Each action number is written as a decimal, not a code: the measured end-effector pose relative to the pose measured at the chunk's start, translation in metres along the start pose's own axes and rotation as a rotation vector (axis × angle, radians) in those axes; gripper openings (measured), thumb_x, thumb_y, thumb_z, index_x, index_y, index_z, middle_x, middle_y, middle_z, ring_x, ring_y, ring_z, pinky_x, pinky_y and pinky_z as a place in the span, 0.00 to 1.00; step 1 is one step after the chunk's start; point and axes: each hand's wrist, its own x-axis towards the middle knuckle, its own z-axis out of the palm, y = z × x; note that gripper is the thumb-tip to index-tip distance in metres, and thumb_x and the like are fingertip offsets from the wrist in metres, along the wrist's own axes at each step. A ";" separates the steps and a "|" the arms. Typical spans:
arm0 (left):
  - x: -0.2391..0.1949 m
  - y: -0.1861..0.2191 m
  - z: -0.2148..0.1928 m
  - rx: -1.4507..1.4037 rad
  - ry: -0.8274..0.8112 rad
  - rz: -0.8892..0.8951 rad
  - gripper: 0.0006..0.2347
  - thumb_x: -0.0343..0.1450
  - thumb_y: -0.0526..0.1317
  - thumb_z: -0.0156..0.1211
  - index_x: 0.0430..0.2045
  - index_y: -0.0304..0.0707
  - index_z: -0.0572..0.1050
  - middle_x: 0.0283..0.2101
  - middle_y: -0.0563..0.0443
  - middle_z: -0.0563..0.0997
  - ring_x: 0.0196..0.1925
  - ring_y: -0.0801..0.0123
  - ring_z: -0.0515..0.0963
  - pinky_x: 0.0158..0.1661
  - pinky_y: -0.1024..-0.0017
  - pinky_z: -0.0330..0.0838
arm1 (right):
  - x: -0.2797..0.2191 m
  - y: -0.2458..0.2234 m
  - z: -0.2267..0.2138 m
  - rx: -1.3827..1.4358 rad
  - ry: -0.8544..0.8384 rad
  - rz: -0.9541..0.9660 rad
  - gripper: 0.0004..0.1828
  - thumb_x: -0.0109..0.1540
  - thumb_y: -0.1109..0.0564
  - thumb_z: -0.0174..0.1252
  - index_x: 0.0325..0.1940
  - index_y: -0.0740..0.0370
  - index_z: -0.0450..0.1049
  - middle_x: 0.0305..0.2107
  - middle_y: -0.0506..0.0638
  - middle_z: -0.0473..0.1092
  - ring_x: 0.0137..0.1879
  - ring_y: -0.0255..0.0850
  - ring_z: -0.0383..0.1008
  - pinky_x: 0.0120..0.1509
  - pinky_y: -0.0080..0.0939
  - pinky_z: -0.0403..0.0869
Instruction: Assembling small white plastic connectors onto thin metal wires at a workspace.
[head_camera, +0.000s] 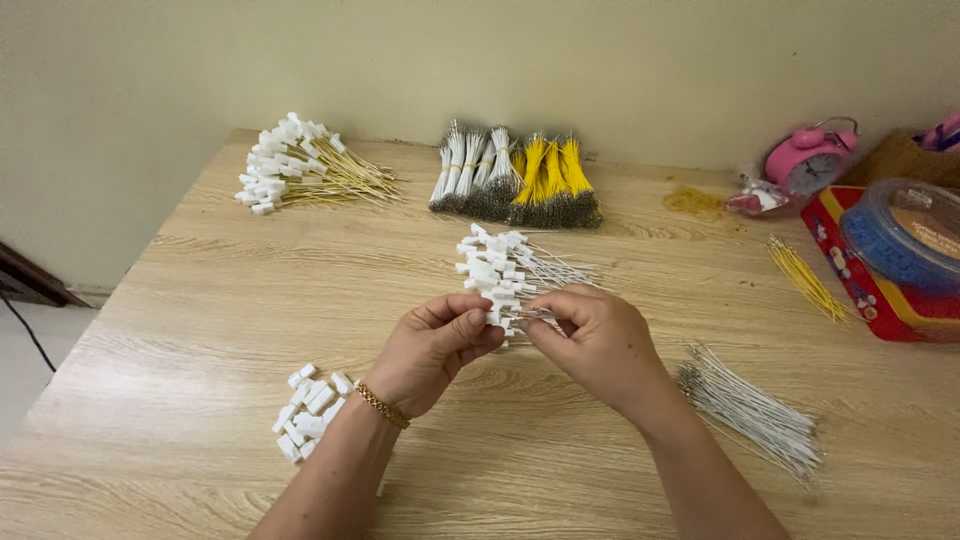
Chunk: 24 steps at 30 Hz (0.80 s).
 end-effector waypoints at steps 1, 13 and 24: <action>0.000 -0.001 -0.001 0.000 0.000 -0.001 0.09 0.70 0.32 0.65 0.42 0.28 0.80 0.35 0.42 0.84 0.39 0.54 0.88 0.47 0.61 0.83 | 0.000 0.000 0.000 0.000 0.000 0.001 0.05 0.55 0.54 0.69 0.35 0.52 0.85 0.15 0.51 0.67 0.25 0.41 0.71 0.32 0.40 0.70; 0.000 -0.002 0.000 -0.042 -0.002 -0.003 0.08 0.70 0.32 0.65 0.41 0.29 0.80 0.34 0.40 0.85 0.40 0.50 0.88 0.47 0.58 0.83 | 0.000 -0.003 -0.001 0.069 0.008 0.033 0.05 0.56 0.55 0.67 0.35 0.52 0.85 0.16 0.50 0.68 0.25 0.39 0.69 0.32 0.39 0.69; 0.001 -0.008 0.001 -0.046 0.003 -0.032 0.08 0.70 0.33 0.66 0.40 0.31 0.80 0.36 0.39 0.85 0.42 0.47 0.87 0.49 0.54 0.83 | 0.000 0.001 0.001 -0.012 -0.021 0.005 0.04 0.56 0.54 0.68 0.34 0.47 0.85 0.18 0.49 0.70 0.27 0.40 0.72 0.34 0.39 0.72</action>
